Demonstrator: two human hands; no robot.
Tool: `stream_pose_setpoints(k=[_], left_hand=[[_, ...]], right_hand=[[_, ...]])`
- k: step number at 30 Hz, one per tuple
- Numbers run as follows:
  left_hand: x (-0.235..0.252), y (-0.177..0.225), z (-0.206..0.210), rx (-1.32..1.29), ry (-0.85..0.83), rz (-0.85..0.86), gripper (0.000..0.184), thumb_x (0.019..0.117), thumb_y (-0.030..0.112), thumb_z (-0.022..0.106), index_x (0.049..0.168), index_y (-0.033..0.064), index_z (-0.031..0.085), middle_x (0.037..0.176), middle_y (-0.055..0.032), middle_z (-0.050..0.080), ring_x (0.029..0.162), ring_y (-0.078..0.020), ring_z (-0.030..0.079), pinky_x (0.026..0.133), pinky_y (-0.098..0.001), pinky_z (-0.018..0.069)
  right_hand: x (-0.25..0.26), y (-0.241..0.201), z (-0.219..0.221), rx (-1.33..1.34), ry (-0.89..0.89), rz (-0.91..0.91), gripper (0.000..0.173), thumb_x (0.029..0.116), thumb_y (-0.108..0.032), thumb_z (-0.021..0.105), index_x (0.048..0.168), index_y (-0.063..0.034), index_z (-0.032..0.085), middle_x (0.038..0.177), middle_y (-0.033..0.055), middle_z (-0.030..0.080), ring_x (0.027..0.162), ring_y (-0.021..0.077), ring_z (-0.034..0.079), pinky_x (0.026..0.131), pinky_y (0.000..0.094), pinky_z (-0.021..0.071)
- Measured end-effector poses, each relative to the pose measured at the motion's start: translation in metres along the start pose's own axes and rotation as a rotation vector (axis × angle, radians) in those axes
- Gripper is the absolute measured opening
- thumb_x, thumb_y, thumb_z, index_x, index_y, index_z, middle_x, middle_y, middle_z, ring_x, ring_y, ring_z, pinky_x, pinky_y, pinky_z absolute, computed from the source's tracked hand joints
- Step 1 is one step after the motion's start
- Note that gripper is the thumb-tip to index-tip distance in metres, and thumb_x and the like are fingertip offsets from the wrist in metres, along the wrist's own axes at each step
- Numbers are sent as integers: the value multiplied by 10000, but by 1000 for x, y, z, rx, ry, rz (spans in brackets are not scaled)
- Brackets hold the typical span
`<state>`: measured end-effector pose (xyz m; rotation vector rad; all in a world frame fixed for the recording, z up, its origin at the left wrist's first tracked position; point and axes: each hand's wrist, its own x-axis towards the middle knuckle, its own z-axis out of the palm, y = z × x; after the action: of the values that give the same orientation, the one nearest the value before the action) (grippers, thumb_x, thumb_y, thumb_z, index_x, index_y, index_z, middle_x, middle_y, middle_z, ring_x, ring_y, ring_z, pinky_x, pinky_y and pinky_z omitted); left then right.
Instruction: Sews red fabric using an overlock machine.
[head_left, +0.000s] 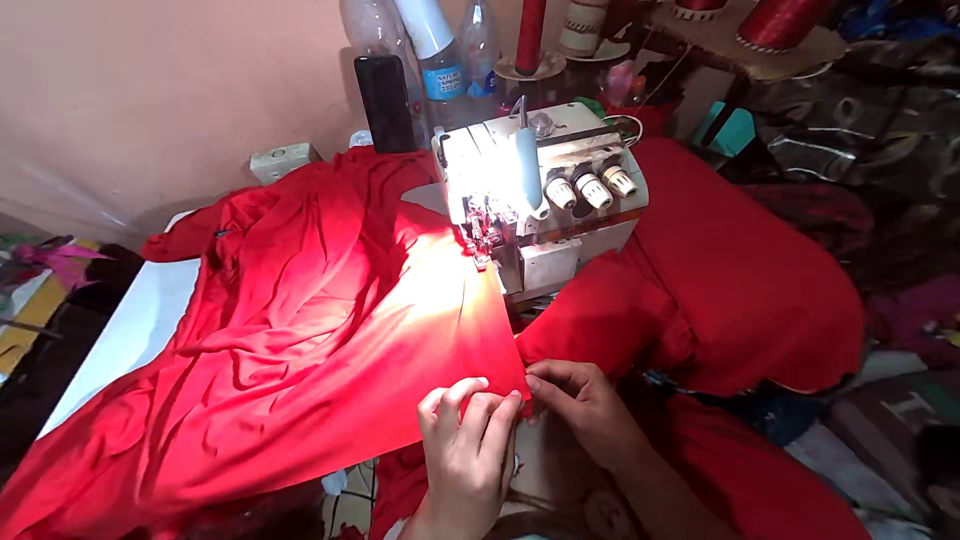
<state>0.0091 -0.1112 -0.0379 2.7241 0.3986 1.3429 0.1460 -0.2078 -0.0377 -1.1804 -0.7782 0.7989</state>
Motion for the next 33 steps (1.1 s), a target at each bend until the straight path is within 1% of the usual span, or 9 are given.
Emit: stream_pose_setpoints(k=[5, 7, 9, 13, 19, 24, 29, 31, 33], left_hand=[[-6, -6, 6, -21, -39, 70, 125, 999, 280, 591, 984, 180, 664, 992, -1, 642, 1125, -177, 542, 1059, -326, 318], [-9, -12, 12, 30, -49, 93, 296, 1010, 452, 545, 1146, 189, 559, 1226, -23, 602, 1303, -184, 486, 1164, -332, 269], [-12, -24, 21, 100, -29, 132, 338, 1051, 372, 481, 1266, 121, 555, 1369, -71, 626, 1414, -207, 445, 1211, -359, 206], [-14, -41, 28, 120, 88, 218, 216, 1038, 96, 496, 1116, 62, 695, 1199, -89, 744, 1290, -151, 600, 1217, -387, 237], [22, -50, 30, 98, 97, 155, 220, 1000, 107, 558, 997, 32, 764, 1061, -134, 778, 1104, -218, 719, 1095, -396, 449], [66, -57, 27, 105, -2, -17, 265, 891, 87, 550, 957, 52, 805, 1010, -114, 779, 997, -261, 734, 929, -367, 547], [105, -67, 25, 48, -194, -226, 173, 864, 86, 623, 919, 40, 780, 1085, -152, 744, 1110, -348, 685, 920, -524, 534], [117, -66, 27, 95, -275, -314, 129, 899, 146, 698, 907, 38, 769, 1024, -161, 743, 1024, -356, 704, 842, -548, 543], [120, -65, 31, 163, -310, -383, 206, 936, 184, 666, 1022, 23, 761, 1058, -176, 733, 1031, -361, 701, 834, -558, 543]], right_hand=[[2, 5, -2, -10, -15, -61, 72, 942, -52, 653, 905, -43, 715, 755, -87, 697, 665, -43, 650, 640, 146, 567], [2, 3, -1, -27, 19, -60, 82, 931, -47, 648, 879, -65, 709, 720, -105, 670, 626, -65, 612, 597, 122, 533], [3, 2, 0, -14, 48, -35, 99, 938, -49, 636, 870, -78, 702, 699, -109, 664, 597, -49, 613, 574, 135, 536], [14, 0, 3, -39, 110, 44, 116, 955, -63, 624, 855, -81, 681, 667, -90, 657, 558, -28, 614, 534, 142, 531], [57, -5, 11, -170, 207, -36, 134, 946, -80, 630, 823, -47, 671, 653, -72, 617, 538, -32, 564, 524, 142, 489], [104, 3, 10, -300, 287, -151, 300, 920, -89, 666, 640, -110, 559, 581, -100, 500, 503, -56, 450, 500, 130, 385], [115, 6, 6, -344, 311, -172, 333, 911, -86, 661, 611, -129, 522, 562, -106, 481, 493, -51, 436, 500, 139, 375], [109, 5, 7, -401, 341, -195, 305, 907, -81, 653, 624, -115, 544, 571, -100, 485, 486, -52, 436, 493, 134, 380], [98, -1, 12, -434, 360, -186, 319, 919, -82, 643, 624, -123, 527, 565, -100, 474, 476, -48, 432, 482, 136, 377]])
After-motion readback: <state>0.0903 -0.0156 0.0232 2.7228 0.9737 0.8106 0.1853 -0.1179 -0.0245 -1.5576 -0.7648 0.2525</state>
